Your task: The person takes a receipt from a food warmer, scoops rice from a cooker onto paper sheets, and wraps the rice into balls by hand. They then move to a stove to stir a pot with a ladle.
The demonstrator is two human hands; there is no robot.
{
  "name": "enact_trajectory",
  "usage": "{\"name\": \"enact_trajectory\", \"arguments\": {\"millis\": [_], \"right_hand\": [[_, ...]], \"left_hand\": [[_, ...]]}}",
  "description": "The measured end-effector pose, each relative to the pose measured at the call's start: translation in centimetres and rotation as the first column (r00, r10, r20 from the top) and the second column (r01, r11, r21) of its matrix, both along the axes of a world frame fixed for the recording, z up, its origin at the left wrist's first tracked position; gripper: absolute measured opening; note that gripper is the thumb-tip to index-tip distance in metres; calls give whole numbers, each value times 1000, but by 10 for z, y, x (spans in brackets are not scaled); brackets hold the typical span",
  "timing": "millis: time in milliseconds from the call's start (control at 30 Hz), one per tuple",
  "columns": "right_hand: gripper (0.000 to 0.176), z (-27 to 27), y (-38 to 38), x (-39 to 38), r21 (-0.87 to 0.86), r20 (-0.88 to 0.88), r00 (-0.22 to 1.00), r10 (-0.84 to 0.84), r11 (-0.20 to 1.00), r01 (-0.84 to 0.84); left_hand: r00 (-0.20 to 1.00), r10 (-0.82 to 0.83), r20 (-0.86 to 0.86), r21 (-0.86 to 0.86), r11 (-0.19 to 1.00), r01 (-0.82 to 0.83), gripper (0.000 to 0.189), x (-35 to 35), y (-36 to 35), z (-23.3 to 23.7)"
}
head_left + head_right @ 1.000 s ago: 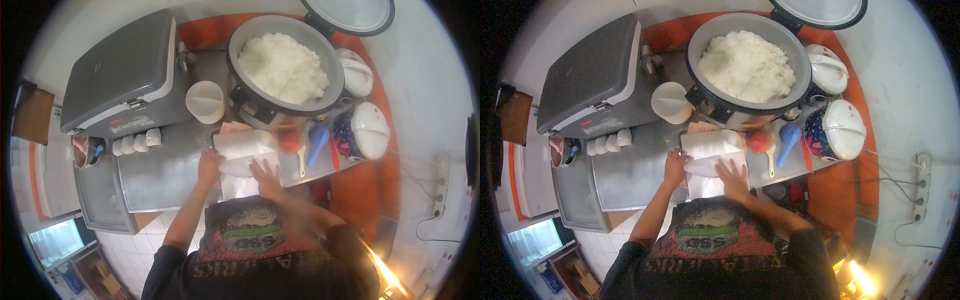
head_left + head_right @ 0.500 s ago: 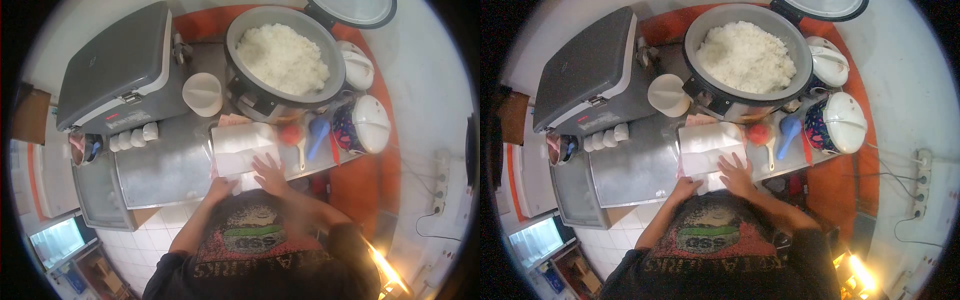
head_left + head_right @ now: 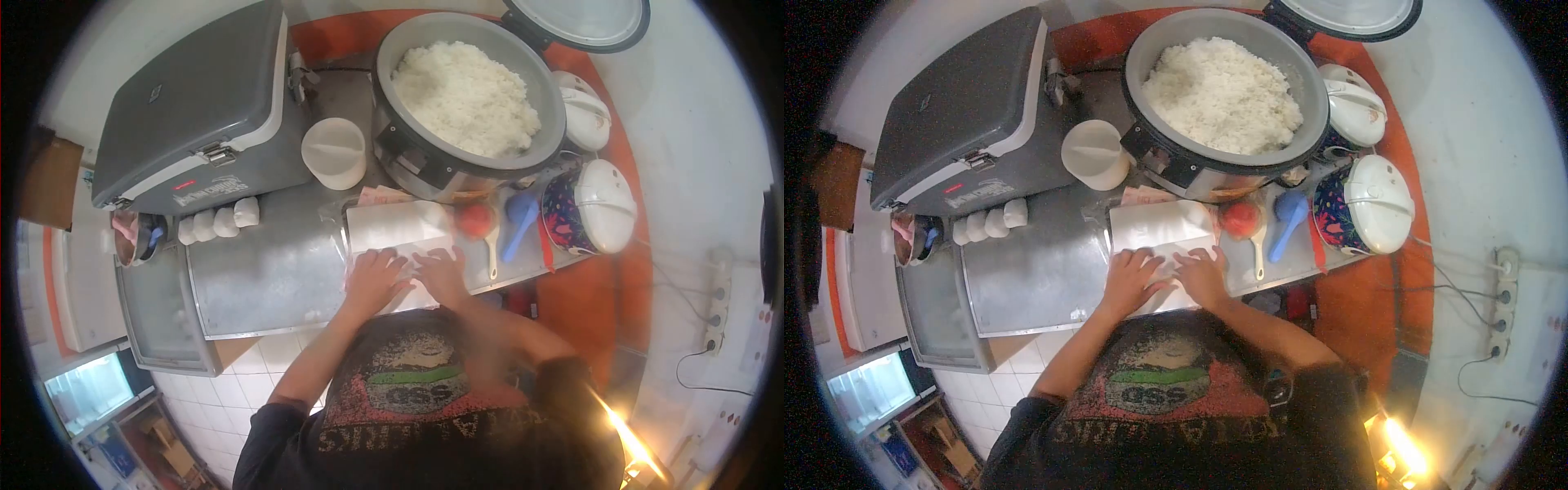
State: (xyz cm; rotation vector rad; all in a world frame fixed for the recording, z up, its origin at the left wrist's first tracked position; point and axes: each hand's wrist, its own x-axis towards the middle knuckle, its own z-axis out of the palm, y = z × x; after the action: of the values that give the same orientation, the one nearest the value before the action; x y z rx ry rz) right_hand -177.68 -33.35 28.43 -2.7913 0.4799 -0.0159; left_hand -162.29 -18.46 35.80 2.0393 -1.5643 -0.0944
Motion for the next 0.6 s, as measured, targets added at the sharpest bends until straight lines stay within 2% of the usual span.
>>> {"name": "enact_trajectory", "arguments": {"millis": [33,133,233,333,433,533,600], "right_hand": [[19,4,-4,6,20,-28,1000,-1,1000,2],[19,7,-27,18,196,-77,993,87,978,-70],[19,3,-48,22,205,-93,994,57,978,-37],[16,-9,-58,17,314,-55,998,9,949,9],[11,-32,-59,13,214,198,980,31,974,-74],[13,-29,-52,22,-33,318,948,21,999,-11],[14,-32,-45,25,37,239,970,-55,998,48]], "left_hand": [[993,5,-122,81,997,5,33,-1,-6,-17],[986,-153,-73,253,953,167,26,19,-19,-63],[964,-11,-265,312,945,96,20,31,-21,-74],[902,166,-399,351,936,-17,10,42,-14,-74],[933,149,-326,242,968,-70,10,48,-4,-81],[962,212,-170,-103,967,-231,9,39,-5,-76],[913,275,-303,-26,955,-296,8,31,-6,-94]]}}
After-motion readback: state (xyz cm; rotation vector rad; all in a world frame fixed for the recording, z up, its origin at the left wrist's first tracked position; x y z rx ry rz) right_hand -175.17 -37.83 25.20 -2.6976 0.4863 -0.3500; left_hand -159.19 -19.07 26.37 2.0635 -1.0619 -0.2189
